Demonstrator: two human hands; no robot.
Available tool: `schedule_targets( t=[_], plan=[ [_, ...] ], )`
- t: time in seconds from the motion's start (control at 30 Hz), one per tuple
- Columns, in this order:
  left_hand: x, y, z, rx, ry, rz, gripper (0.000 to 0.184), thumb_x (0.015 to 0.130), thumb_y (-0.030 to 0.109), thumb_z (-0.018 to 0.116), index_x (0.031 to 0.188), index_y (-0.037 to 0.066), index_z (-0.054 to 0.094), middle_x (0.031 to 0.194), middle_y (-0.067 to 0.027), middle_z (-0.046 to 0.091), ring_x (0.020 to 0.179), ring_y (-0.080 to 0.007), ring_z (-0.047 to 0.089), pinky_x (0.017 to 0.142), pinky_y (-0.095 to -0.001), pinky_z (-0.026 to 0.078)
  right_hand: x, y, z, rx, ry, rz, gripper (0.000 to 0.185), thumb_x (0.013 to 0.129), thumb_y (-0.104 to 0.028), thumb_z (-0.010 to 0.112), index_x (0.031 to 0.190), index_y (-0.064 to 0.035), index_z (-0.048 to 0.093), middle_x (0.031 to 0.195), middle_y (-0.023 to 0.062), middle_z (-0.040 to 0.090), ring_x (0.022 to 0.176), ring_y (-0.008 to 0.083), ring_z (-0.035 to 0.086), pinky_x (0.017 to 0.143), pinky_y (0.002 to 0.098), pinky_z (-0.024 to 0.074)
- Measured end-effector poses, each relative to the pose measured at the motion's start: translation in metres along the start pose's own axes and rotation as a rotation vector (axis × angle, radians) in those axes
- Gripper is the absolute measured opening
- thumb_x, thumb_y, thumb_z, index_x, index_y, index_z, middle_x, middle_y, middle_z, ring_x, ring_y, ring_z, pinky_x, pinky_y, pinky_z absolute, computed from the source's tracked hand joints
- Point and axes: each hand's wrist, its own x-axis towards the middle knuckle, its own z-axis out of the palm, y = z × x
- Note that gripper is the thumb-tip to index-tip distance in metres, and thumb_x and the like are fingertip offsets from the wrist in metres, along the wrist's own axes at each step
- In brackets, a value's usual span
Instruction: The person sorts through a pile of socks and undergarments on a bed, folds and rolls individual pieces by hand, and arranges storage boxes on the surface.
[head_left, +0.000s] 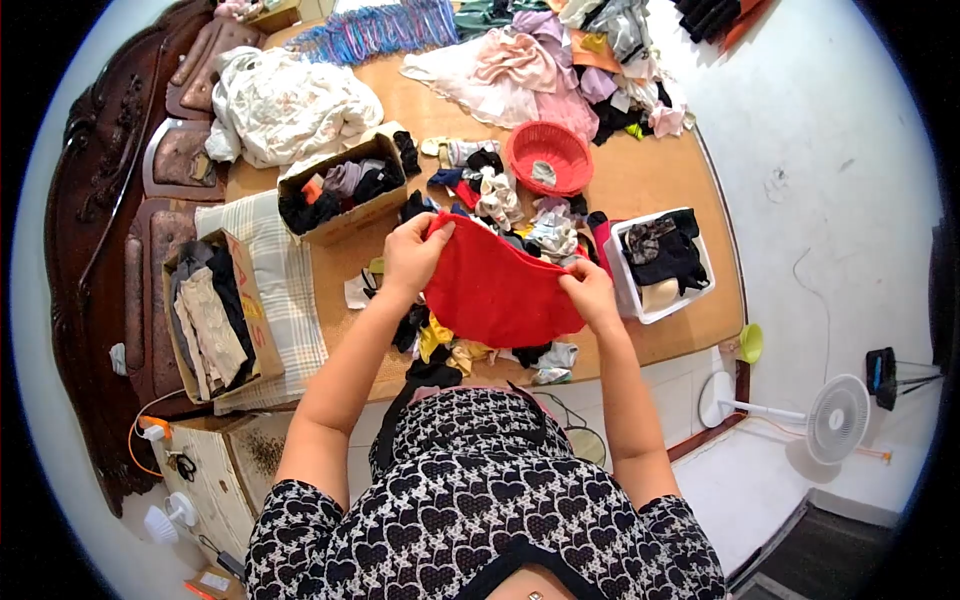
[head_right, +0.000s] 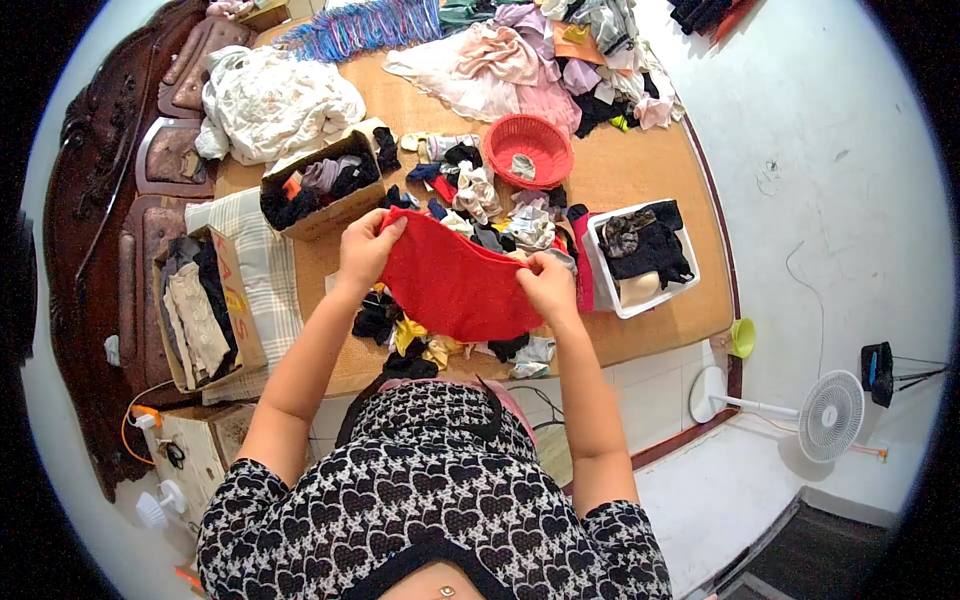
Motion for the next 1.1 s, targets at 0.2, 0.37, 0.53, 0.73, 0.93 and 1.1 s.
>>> schedule_targets(
  t=[0.2, 0.37, 0.53, 0.73, 0.93, 1.1],
  plan=[
    [-0.04, 0.023, 0.04, 0.274, -0.083, 0.325, 0.013, 0.082, 0.018, 0.06, 0.089, 0.008, 0.062, 0.068, -0.0146, 0.061, 0.065, -0.0312, 0.061, 0.055, -0.0383, 0.047, -0.004, -0.023, 0.042, 0.82, -0.423, 0.349, 0.014, 0.084, -0.022, 0.057, 0.091, -0.0106, 0.059, 0.074, 0.0022, 0.06, 0.061, 0.013, 0.058, 0.046, 0.0277, 0.0446],
    [-0.059, 0.028, 0.044, 0.326, -0.141, 0.387, 0.018, 0.079, 0.019, 0.063, 0.092, 0.007, 0.062, 0.07, -0.015, 0.062, 0.066, -0.0311, 0.062, 0.058, -0.0383, 0.049, -0.012, -0.045, 0.052, 1.003, -0.387, 0.437, 0.026, 0.089, -0.027, 0.044, 0.098, -0.0081, 0.059, 0.086, 0.0056, 0.064, 0.07, 0.0172, 0.064, 0.058, 0.0305, 0.0539],
    [-0.059, 0.041, 0.036, 0.312, -0.337, 0.658, 0.053, 0.072, 0.018, 0.07, 0.119, 0.004, 0.05, 0.109, -0.0162, 0.058, 0.098, -0.0319, 0.057, 0.083, -0.0381, 0.046, -0.011, -0.039, 0.055, 1.137, -0.301, 0.428, 0.03, 0.091, -0.026, 0.039, 0.103, -0.007, 0.058, 0.09, 0.0085, 0.064, 0.074, 0.0194, 0.064, 0.064, 0.0353, 0.0553],
    [-0.057, 0.03, 0.033, 0.351, -0.344, 0.615, 0.051, 0.067, 0.0, 0.064, 0.116, 0.005, 0.053, 0.103, -0.0154, 0.06, 0.094, -0.0318, 0.058, 0.08, -0.0381, 0.047, -0.017, -0.041, 0.042, 1.157, -0.372, 0.462, 0.031, 0.093, -0.025, 0.036, 0.108, -0.0066, 0.055, 0.092, 0.0105, 0.064, 0.079, 0.0225, 0.065, 0.066, 0.0364, 0.0554],
    [-0.055, 0.028, 0.03, 0.209, -0.258, 0.451, 0.026, 0.071, -0.002, 0.06, 0.096, 0.003, 0.065, 0.084, -0.0153, 0.063, 0.081, -0.0313, 0.062, 0.072, -0.0355, 0.049, -0.026, -0.041, 0.024, 0.375, -0.063, 0.074, 0.043, 0.086, -0.037, 0.058, 0.113, -0.0039, 0.051, 0.099, 0.0081, 0.06, 0.087, 0.0247, 0.06, 0.075, 0.0337, 0.0502],
    [-0.049, 0.032, 0.023, 0.18, -0.428, 0.504, 0.024, 0.072, 0.001, 0.062, 0.096, 0.004, 0.065, 0.085, -0.014, 0.064, 0.08, -0.0298, 0.062, 0.072, -0.0348, 0.049, -0.032, -0.06, 0.01, -0.225, -0.053, -0.747, 0.077, 0.059, -0.03, 0.08, 0.125, -0.0072, 0.047, 0.118, 0.0117, 0.05, 0.121, 0.0322, 0.037, 0.1, 0.0427, 0.0297]
  ],
)
